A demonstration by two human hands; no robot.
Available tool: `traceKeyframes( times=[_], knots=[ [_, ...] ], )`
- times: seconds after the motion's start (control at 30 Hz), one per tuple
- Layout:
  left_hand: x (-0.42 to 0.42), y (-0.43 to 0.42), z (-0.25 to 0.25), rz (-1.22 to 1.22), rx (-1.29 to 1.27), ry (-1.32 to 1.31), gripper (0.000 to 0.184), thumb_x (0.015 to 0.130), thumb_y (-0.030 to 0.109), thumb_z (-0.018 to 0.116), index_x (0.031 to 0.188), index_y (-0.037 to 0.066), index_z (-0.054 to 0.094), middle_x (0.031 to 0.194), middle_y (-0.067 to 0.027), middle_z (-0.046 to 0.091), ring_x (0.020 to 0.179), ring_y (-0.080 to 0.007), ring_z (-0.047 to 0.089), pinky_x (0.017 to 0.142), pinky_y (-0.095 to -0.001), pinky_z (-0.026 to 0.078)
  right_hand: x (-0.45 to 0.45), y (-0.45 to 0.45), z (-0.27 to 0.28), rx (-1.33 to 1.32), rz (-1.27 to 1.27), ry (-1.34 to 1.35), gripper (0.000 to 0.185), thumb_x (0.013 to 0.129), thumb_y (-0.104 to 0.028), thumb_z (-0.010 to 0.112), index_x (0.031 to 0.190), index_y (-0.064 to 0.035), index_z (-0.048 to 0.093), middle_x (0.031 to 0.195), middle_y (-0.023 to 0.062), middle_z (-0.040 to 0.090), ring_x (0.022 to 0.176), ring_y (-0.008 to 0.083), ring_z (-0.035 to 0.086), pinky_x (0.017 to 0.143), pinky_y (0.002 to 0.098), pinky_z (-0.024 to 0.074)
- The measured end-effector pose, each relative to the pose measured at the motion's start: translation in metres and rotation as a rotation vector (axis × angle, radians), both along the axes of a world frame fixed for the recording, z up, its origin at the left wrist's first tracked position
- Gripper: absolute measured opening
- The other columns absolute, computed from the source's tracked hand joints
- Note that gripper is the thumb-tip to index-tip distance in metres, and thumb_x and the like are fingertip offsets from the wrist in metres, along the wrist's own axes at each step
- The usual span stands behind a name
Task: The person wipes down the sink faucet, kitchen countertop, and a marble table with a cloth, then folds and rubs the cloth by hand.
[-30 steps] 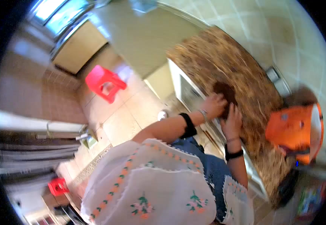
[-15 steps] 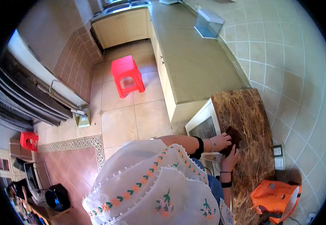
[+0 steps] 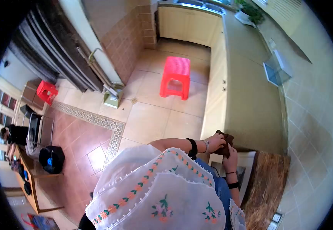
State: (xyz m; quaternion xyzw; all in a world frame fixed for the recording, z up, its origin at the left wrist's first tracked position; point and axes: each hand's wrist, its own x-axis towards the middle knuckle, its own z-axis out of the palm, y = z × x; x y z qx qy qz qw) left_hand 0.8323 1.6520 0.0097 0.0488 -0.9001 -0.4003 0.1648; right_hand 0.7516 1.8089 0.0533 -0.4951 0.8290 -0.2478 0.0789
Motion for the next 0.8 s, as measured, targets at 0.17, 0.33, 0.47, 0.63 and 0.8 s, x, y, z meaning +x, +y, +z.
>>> traceKeyframes(
  times=[0.17,0.33,0.47,0.63,0.8],
  knots=[
    [0.036,-0.065,-0.011,0.161,0.029,-0.009,0.022,0.077,0.019,0.059,0.096,0.009,0.062,0.103,-0.0112,0.052,0.098,-0.0303,0.047,0.088,-0.0377,0.039,0.011,-0.081,-0.001,-0.015,0.189,-0.123,0.056,0.069,-0.002,0.058,0.124,-0.0057,0.046,0.105,0.0183,0.054,0.099,0.0344,0.05,0.089,0.0383,0.0406],
    [0.071,-0.104,-0.017,0.325,0.013,0.014,0.018,0.076,0.013,0.06,0.093,0.008,0.062,0.102,-0.0122,0.054,0.096,-0.0296,0.05,0.087,-0.0382,0.041,0.024,-0.131,0.009,0.144,0.222,-0.307,0.06,0.074,-0.023,0.065,0.126,-0.0042,0.041,0.111,0.0212,0.056,0.102,0.0341,0.055,0.085,0.0381,0.0451],
    [0.079,-0.142,-0.018,0.474,0.071,0.049,0.014,0.075,0.01,0.059,0.088,0.006,0.063,0.097,-0.0121,0.056,0.093,-0.0307,0.052,0.083,-0.0385,0.043,0.006,-0.174,-0.007,0.281,0.33,-0.412,0.052,0.077,-0.024,0.063,0.122,-0.0063,0.046,0.103,0.0195,0.06,0.095,0.0314,0.059,0.081,0.035,0.047],
    [0.086,-0.205,-0.001,0.714,0.211,0.072,0.012,0.077,0.008,0.056,0.086,0.002,0.061,0.09,-0.0154,0.057,0.087,-0.0329,0.055,0.08,-0.0371,0.044,-0.01,-0.251,0.007,0.261,0.509,-0.384,0.033,0.082,-0.024,0.057,0.11,-0.0065,0.056,0.096,0.0181,0.061,0.09,0.0308,0.06,0.076,0.0359,0.0481],
    [0.1,-0.261,0.03,0.898,0.202,-0.003,0.018,0.082,0.013,0.053,0.093,0.001,0.059,0.09,-0.0177,0.059,0.086,-0.0327,0.057,0.077,-0.037,0.045,-0.029,-0.337,0.014,0.1,0.583,-0.44,0.037,0.08,-0.024,0.061,0.111,-0.0056,0.056,0.097,0.0173,0.062,0.091,0.0301,0.06,0.078,0.0347,0.0477]
  ],
)
